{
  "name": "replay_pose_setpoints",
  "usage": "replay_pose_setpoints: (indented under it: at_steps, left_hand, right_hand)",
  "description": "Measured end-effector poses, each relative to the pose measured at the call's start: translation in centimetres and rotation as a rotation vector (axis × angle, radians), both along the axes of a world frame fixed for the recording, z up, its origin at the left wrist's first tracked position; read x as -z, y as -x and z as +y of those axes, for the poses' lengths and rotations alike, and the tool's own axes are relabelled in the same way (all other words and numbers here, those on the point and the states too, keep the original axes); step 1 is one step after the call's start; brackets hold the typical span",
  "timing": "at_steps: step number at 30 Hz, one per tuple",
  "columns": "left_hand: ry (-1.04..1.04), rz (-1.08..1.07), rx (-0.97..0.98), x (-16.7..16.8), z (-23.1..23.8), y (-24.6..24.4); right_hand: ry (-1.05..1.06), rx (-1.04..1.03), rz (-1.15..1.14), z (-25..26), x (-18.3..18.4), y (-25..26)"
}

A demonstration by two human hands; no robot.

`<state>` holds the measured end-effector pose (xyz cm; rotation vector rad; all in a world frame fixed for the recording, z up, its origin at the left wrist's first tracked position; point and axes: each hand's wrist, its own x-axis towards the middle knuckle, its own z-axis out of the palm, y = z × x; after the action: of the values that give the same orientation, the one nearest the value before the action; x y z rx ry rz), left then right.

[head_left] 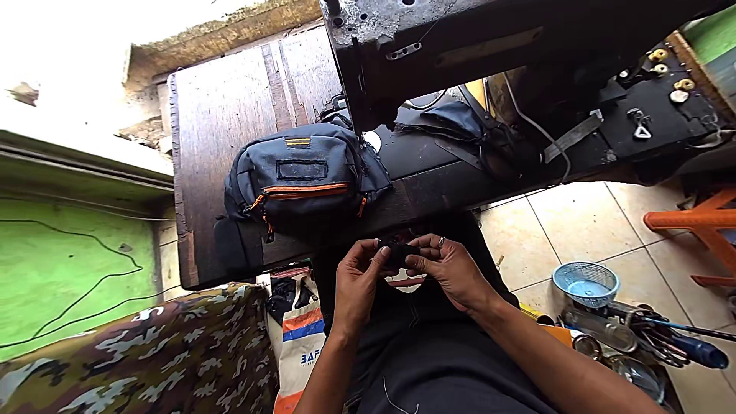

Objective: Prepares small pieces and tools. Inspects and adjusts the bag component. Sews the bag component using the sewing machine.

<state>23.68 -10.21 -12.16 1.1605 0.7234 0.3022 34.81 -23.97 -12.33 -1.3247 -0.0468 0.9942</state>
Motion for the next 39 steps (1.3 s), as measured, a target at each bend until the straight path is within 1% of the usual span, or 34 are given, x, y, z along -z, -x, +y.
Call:
replay_pose_setpoints:
  at_steps: [3,6,7,9,14,18,20,24,33,36,39]
  left_hand:
    - [-0.029,0.001,0.042,0.0,0.3,0.2]
    - [-0.037,0.033,-0.005,0.1,0.5,0.1]
    - [-0.028,0.047,-0.023,0.2,0.5,0.1]
    - [-0.024,0.062,-0.053,0.3,0.6,0.1]
    - [-0.103,0.029,-0.079,0.7,0.1,0.1]
    - [-0.147,0.001,-0.053,0.8,-0.3,0.1]
    - [-0.153,-0.003,-0.04,0.9,-0.2,0.2]
    - [-0.163,0.012,0.013,0.9,0.3,0.5]
    - [-0.261,0.053,0.051,0.6,1.1,0.0]
    - [-0.228,0.078,0.056,0.4,1.3,-0.2]
    - [-0.128,0.099,0.089,0.0,1.6,-0.4]
  right_hand:
    - [-0.006,-0.086,0.002,0.0,-0.1,-0.3]
    - [-0.094,-0.179,0.11,-0.3,-0.2,-1.0]
    - [-0.12,-0.171,0.146,-0.4,-0.1,-1.1]
    - [-0.106,-0.135,0.161,-0.3,-0.2,-1.1]
    - [0.082,-0.036,0.052,0.5,-0.3,-0.5]
    - [0.122,0.002,0.032,1.2,-0.1,-0.1]
    - [0.118,0.014,0.002,1.3,0.0,0.0]
    - [0.086,-0.03,-0.082,1.1,0.3,0.1]
    - [-0.002,-0.109,-0.104,1.0,0.6,-0.1]
    - [-0.014,-0.12,-0.082,0.9,0.5,-0.3]
    - [-0.015,-0.108,-0.063,0.8,0.4,-0.4]
